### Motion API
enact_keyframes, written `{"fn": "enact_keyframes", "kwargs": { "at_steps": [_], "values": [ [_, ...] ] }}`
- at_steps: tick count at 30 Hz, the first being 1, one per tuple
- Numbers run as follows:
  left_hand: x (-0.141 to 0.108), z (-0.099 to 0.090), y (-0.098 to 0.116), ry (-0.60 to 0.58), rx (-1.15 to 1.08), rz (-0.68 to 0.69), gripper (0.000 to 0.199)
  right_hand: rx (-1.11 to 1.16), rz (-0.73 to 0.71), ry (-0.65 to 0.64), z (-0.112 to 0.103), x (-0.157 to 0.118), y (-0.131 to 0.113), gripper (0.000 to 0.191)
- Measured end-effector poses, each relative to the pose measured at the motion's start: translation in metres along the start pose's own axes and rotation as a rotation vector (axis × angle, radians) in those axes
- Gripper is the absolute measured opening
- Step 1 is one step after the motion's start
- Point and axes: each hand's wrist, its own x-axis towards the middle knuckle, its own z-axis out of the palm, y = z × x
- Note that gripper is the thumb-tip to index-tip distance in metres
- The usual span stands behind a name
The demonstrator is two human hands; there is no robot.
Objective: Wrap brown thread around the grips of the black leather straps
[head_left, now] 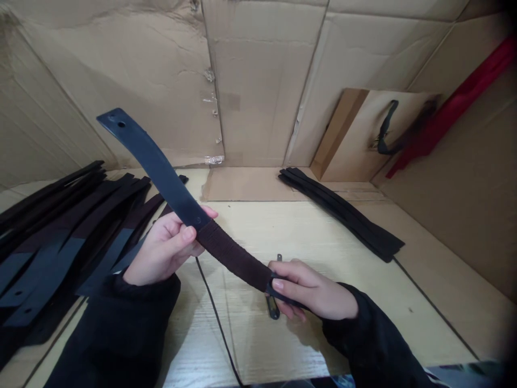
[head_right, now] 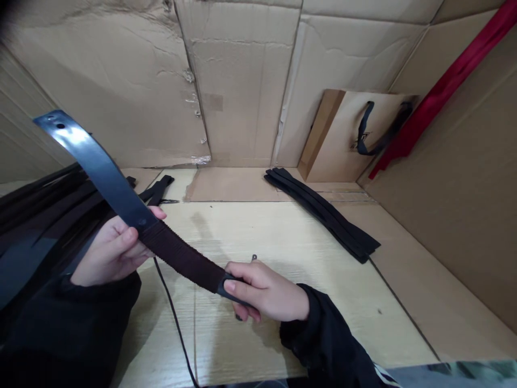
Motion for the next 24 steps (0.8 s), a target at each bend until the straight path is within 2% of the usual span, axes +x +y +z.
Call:
{"fn": "enact_keyframes", "kwargs": {
  "at_steps": [5,14,17,20,22,24],
  "values": [
    [0.003,0.003,-0.004,-0.137,-0.069,0.050,0.025,0.048,-0.039,-0.009,0.002,0.001,0.000,0.036],
    [0.003,0.000,-0.007,-0.201,-0.044,0.070,0.026,0.048,-0.074,-0.027,0.000,0.000,0.003,0.032],
    [0.001,-0.005,-0.008,-0.126,0.040,0.056,0.028,0.049,-0.049,-0.043,0.000,-0.001,0.001,0.032],
    [0.001,-0.007,-0.009,0.002,0.149,0.099,0.035,-0.022,-0.029,-0.030,0.000,-0.001,-0.004,0.031],
    [0.001,-0.005,-0.010,0.095,0.161,0.154,0.038,-0.220,-0.086,0.100,0.001,0.000,-0.007,0.030],
    [0.003,-0.002,-0.011,0.184,0.145,0.196,0.038,-0.516,-0.176,0.326,0.004,0.002,-0.007,0.031]
  ]
}}
